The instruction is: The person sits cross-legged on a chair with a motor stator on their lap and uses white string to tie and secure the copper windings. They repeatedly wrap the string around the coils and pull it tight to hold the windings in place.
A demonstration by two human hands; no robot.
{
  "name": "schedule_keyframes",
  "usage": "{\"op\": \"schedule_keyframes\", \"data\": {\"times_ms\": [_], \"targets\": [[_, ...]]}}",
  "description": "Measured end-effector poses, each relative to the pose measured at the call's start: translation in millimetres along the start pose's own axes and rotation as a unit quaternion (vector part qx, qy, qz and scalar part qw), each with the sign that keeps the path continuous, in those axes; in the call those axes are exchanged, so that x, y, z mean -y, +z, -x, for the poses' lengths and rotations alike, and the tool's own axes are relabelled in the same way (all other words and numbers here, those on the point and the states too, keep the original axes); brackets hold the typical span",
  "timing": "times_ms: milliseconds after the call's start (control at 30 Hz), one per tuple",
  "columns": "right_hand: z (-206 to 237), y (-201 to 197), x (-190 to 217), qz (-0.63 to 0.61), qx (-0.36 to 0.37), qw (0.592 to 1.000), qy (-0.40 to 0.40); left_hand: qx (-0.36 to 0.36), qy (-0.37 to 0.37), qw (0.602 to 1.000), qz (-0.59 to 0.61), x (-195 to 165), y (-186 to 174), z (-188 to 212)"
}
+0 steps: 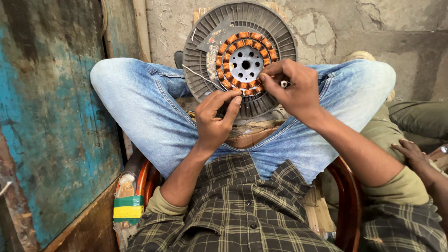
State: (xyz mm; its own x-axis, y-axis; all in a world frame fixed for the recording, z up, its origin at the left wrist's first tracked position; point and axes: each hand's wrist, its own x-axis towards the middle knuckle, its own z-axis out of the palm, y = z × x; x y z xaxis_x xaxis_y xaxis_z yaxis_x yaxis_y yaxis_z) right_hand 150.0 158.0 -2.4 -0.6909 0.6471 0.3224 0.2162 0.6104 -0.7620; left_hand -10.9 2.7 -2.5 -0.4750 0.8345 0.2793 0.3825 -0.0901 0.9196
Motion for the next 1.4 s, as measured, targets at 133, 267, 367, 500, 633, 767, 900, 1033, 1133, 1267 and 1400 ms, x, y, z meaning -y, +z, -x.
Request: {"op": "schedule_keyframes", "data": {"times_ms": [133,267,367,500,633,767,900,1033,1133,1267,1400], "targets": [[-13,1,0,-0.015,0.031,0.995,0.095,-0.008,0.017,0.999,-0.032,-1,-2,0],[-20,-2,2,-0.015,0.079,0.995,0.064,-0.006,0.108,0.985,-0.136,2,-7,-2],[-20,-5,5,-0.029,0.085,0.995,0.037,0.048,0.158,0.969,-0.186,7,-7,-3],[-21,-5,7,-0.019,0.090,0.995,0.033,0.055,0.205,0.949,-0.234,12,-1,-2],[-22,-4,6,-0.018,0.093,0.995,0.035,0.047,0.201,0.946,-0.251,13,3,-1],[-17,-4,7,-0.005,0.091,0.994,0.061,0.048,0.210,0.947,-0.237,14,1,0],[-11,-9,19,0.117,0.060,0.991,0.015,0.072,0.190,0.959,-0.200,15,0,4],[-6,-11,54,-0.047,0.189,0.977,0.088,0.085,0.145,0.981,-0.097,14,1,4],[17,-1,97,-0.059,0.207,0.976,-0.040,0.098,0.109,0.989,-0.028,11,0,6],[47,6,122,0.197,0.194,0.901,-0.335,0.125,-0.056,0.978,0.157,10,-2,13],[44,-5,105,0.125,0.148,0.913,-0.358,0.283,-0.179,0.823,0.458,20,-8,18]]}}
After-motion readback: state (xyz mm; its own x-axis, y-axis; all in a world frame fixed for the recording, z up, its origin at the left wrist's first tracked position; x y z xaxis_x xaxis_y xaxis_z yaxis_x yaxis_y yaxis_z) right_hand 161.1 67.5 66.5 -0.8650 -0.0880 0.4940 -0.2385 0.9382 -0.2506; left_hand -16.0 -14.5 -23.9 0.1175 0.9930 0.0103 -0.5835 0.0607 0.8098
